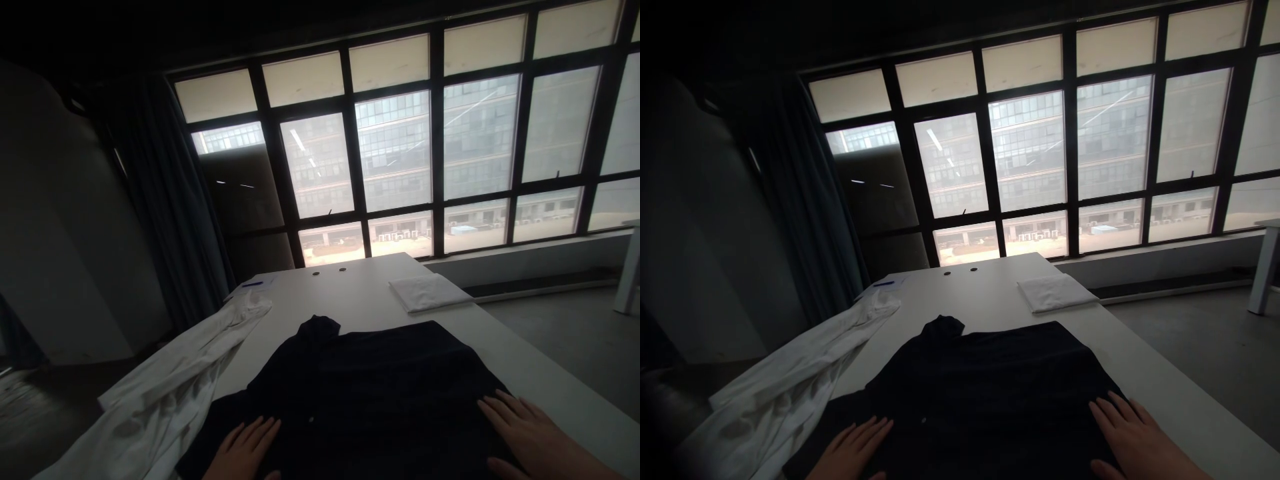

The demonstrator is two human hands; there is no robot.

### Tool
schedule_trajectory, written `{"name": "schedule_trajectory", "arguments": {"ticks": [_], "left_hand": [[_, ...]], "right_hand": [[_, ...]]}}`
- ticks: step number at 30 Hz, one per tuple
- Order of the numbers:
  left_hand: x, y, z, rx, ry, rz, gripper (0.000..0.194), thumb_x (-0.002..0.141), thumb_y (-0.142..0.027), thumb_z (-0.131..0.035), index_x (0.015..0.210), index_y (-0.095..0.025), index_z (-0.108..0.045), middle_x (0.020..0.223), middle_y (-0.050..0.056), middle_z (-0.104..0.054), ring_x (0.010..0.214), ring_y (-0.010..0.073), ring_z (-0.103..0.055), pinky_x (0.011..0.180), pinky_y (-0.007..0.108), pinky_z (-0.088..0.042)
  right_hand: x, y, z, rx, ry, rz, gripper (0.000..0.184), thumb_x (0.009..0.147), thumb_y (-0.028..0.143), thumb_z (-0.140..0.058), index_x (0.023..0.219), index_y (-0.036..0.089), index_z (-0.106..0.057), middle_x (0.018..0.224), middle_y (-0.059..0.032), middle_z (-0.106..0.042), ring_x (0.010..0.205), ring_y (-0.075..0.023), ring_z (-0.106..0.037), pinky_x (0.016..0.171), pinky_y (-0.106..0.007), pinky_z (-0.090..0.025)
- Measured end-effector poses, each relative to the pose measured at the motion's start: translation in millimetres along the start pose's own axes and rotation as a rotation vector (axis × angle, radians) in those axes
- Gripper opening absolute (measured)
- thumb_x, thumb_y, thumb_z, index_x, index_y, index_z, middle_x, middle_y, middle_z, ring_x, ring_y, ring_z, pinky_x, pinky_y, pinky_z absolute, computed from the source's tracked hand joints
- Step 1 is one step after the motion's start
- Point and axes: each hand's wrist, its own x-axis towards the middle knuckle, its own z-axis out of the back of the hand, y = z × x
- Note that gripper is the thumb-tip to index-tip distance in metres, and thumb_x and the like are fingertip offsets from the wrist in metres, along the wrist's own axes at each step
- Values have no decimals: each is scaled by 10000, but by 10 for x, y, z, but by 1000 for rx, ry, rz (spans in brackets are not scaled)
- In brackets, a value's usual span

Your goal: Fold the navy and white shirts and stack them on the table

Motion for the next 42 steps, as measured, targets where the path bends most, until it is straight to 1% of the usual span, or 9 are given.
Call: {"name": "schedule_trajectory", "arguments": {"ticks": [3,6,9,11,16,20,24,35,42], "left_hand": [[306,-368,93,-100,8,4,622,962,-636,-443,1537,-461,-286,1597,-75,-345,1479,294,-334,1207,509,-336],[740,-896,104,-219,64,-155,656,985,-644,-367,1576,-429,-178,1641,-81,-217,1512,274,-250,1245,503,-262],[1217,-1283,58,-259,86,-210,714,997,-650,-312,1604,-294,-191,1662,7,-168,1532,263,-175,1265,475,-187],[1503,-1323,-3,-245,135,-188,779,989,-666,-305,1602,-193,-222,1655,86,-193,1531,283,-174,1258,478,-184],[1856,-664,-214,-151,84,-85,886,940,-758,-294,1597,-168,-228,1661,99,-135,1539,301,-111,1248,510,-123],[1805,67,-274,-102,24,131,898,937,-760,-267,1593,-147,-240,1662,94,-143,1541,292,-106,1244,482,-112],[1744,471,-260,-102,-12,261,900,939,-723,-295,1579,-90,-266,1656,149,-162,1535,327,-131,1227,522,-123],[2147,455,-101,-367,-291,407,372,957,-372,-516,1255,-174,-619,1357,158,-604,1349,325,-467,1147,493,-306],[2659,258,-34,-845,-339,546,380,991,-381,-597,1311,-179,-553,1253,87,-620,972,201,-665,814,393,-590]], "right_hand": [[336,550,54,52,4,90,731,880,693,-520,1493,297,-473,1598,-58,-324,1474,-429,-255,1200,-675,-182],[722,1196,38,201,86,321,643,1001,593,-342,1578,315,-284,1644,-6,-236,1510,-308,-224,1243,-536,-179],[1116,1664,-56,246,119,411,623,1030,513,-289,1589,240,-268,1646,-67,-243,1518,-301,-203,1237,-525,-167],[1370,1772,-147,222,152,397,635,1032,489,-262,1588,182,-267,1642,-108,-248,1520,-308,-187,1231,-535,-155],[1844,1279,-300,129,173,241,737,989,641,-244,1587,213,-272,1661,-71,-187,1534,-311,-120,1230,-540,-76],[2015,515,-257,20,135,-45,828,949,705,-231,1592,183,-249,1669,-64,-159,1539,-298,-95,1229,-507,-63],[2068,10,-186,-40,120,-216,858,947,677,-218,1589,108,-227,1670,-100,-142,1538,-316,-92,1219,-539,-78],[2061,-77,-230,-53,78,-243,846,934,680,-224,1585,141,-265,1667,-92,-183,1537,-316,-96,1213,-536,-88],[2058,-103,-202,-48,79,-243,826,939,669,-248,1580,149,-285,1663,-92,-205,1534,-304,-129,1218,-520,-108]]}}
